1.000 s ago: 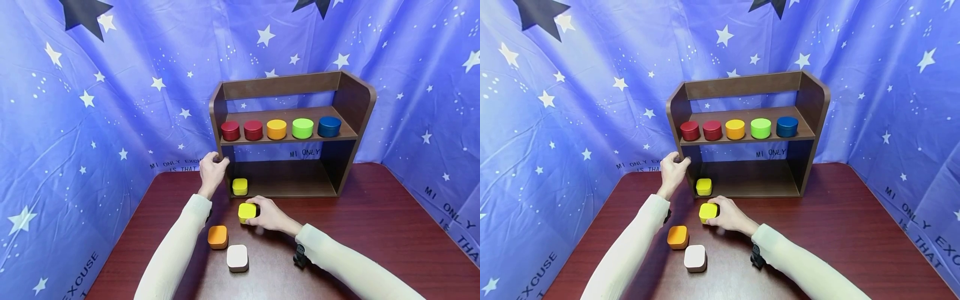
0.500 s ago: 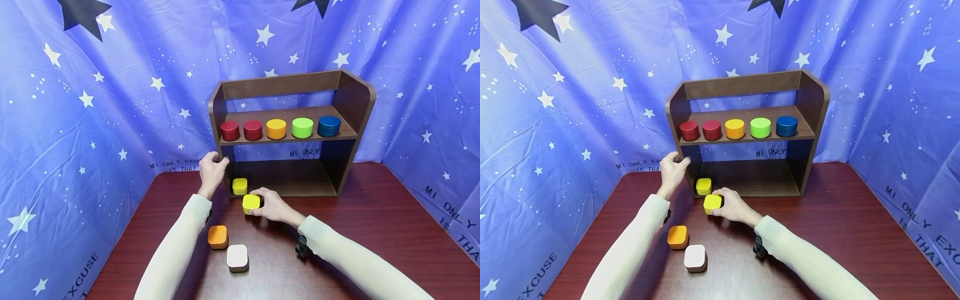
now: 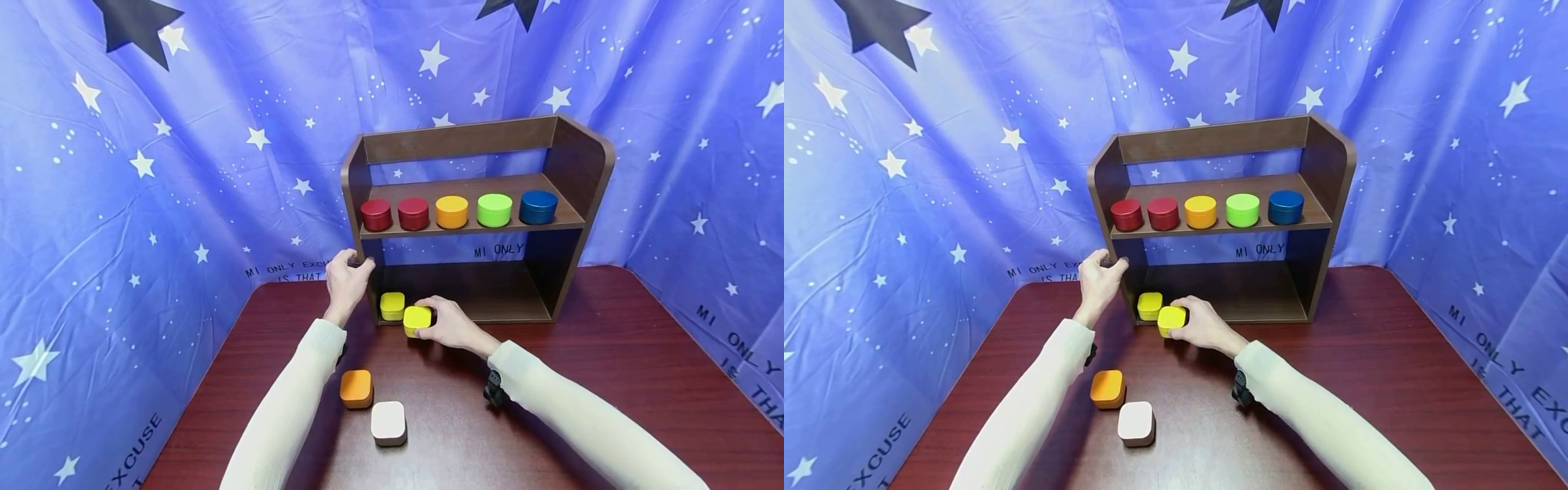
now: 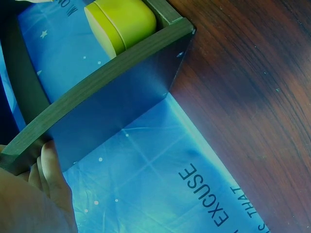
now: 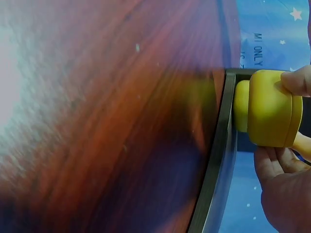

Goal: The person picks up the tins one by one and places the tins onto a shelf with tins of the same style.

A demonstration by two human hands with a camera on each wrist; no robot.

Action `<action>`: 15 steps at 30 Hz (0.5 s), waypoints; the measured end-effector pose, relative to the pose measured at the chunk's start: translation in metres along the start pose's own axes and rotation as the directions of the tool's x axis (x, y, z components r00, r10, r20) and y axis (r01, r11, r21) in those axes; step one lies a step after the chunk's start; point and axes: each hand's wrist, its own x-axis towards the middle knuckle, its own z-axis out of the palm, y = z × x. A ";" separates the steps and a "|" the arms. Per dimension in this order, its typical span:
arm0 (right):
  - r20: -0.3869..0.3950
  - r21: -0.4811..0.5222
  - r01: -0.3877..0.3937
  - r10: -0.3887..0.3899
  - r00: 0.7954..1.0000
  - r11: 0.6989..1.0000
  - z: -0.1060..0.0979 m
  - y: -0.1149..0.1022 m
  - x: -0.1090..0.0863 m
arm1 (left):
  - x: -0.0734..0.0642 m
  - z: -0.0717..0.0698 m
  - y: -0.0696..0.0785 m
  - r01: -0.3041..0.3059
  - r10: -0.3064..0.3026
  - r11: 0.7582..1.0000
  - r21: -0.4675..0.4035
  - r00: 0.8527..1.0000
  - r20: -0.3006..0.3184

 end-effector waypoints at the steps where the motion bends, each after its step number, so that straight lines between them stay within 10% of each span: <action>1: -0.001 0.004 -0.001 0.001 1.000 1.000 -0.001 0.002 0.001 | 0.000 0.000 0.000 0.001 -0.001 1.000 0.001 1.000 0.000; 15: 0.008 -0.013 -0.063 0.063 0.998 0.998 -0.007 0.025 0.022 | 0.001 0.001 -0.001 0.015 -0.015 1.000 0.001 1.000 0.003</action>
